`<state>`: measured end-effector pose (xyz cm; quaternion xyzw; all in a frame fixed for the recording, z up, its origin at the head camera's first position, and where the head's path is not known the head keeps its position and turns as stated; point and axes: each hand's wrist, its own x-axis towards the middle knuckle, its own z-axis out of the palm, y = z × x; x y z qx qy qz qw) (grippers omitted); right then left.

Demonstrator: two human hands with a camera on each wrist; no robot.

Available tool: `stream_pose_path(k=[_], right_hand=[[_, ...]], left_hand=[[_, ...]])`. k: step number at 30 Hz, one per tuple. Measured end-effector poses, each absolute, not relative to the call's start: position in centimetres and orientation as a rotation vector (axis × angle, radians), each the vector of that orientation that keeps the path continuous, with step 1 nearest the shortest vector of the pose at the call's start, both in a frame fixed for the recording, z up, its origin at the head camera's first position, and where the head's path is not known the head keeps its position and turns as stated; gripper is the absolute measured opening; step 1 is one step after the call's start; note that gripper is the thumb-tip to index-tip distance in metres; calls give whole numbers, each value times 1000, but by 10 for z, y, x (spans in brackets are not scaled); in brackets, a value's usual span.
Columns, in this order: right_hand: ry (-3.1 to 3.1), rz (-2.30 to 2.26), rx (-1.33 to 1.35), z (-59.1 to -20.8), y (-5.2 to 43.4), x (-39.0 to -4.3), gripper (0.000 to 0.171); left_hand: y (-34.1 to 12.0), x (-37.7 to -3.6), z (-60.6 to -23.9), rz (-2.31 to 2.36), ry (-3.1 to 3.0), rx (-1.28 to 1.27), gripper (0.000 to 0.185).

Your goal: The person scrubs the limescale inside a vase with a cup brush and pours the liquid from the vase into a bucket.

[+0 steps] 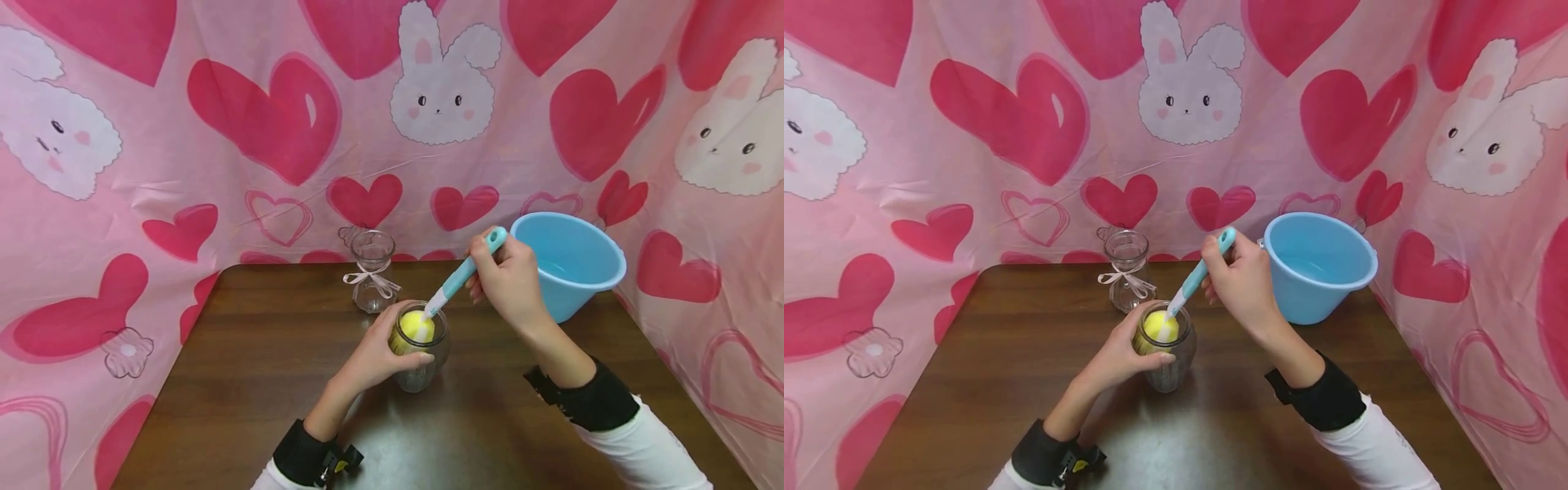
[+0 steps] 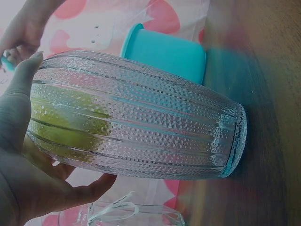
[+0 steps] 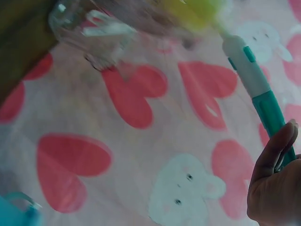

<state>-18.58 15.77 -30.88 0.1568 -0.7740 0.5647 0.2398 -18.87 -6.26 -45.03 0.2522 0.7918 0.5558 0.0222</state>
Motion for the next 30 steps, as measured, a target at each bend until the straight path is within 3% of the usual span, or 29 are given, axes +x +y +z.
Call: stream_pose_path(k=[5, 12, 20, 30], right_hand=[[-2077, 1547, 452, -304, 158, -186, 27], [-2362, 1429, 587, -330, 145, -183, 18], [-2179, 1462, 533, -313, 146, -187, 23], [-2342, 1268, 710, -337, 140, -184, 21]], left_hand=[[-63, -188, -450, 1732, 2445, 779, 86], [-64, -188, -451, 1720, 2440, 767, 88], [-63, -189, -451, 1704, 2463, 757, 88], [-62, -189, -452, 1729, 2446, 786, 86]])
